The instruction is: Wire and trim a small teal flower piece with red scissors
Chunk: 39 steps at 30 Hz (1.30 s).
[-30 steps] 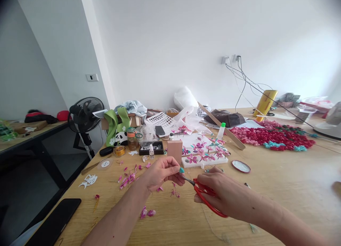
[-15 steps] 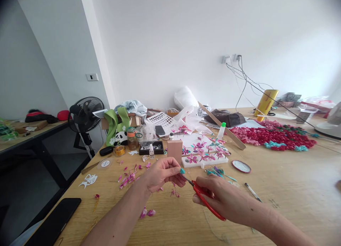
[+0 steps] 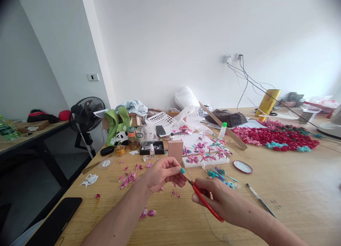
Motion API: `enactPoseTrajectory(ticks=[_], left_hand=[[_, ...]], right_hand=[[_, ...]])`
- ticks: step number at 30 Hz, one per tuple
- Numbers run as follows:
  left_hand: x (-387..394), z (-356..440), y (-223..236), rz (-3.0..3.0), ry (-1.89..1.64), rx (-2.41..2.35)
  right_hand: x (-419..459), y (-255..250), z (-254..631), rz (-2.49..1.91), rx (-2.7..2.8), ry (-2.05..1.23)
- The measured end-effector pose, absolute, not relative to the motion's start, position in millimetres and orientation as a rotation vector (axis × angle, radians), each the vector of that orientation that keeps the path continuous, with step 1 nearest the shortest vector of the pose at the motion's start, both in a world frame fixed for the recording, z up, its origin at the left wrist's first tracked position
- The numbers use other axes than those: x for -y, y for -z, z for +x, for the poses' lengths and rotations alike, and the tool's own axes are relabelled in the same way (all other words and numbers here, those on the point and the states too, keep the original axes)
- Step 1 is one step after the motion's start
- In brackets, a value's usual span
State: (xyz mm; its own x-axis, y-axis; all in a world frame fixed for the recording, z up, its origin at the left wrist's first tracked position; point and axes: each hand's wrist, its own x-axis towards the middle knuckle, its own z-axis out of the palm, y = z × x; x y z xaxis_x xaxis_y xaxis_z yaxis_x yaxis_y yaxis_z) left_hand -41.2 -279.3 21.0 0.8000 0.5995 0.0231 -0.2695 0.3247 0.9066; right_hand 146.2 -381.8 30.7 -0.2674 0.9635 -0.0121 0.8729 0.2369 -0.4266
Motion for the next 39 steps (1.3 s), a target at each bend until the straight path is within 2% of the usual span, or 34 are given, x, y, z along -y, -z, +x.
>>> enactPoseTrajectory(ticks=[39], left_hand=[[278.3, -37.0, -14.6, 1.085, -0.575, -0.334]], right_hand=[[381.6, -24.1, 142.3, -1.743, 2.184, -0.605]])
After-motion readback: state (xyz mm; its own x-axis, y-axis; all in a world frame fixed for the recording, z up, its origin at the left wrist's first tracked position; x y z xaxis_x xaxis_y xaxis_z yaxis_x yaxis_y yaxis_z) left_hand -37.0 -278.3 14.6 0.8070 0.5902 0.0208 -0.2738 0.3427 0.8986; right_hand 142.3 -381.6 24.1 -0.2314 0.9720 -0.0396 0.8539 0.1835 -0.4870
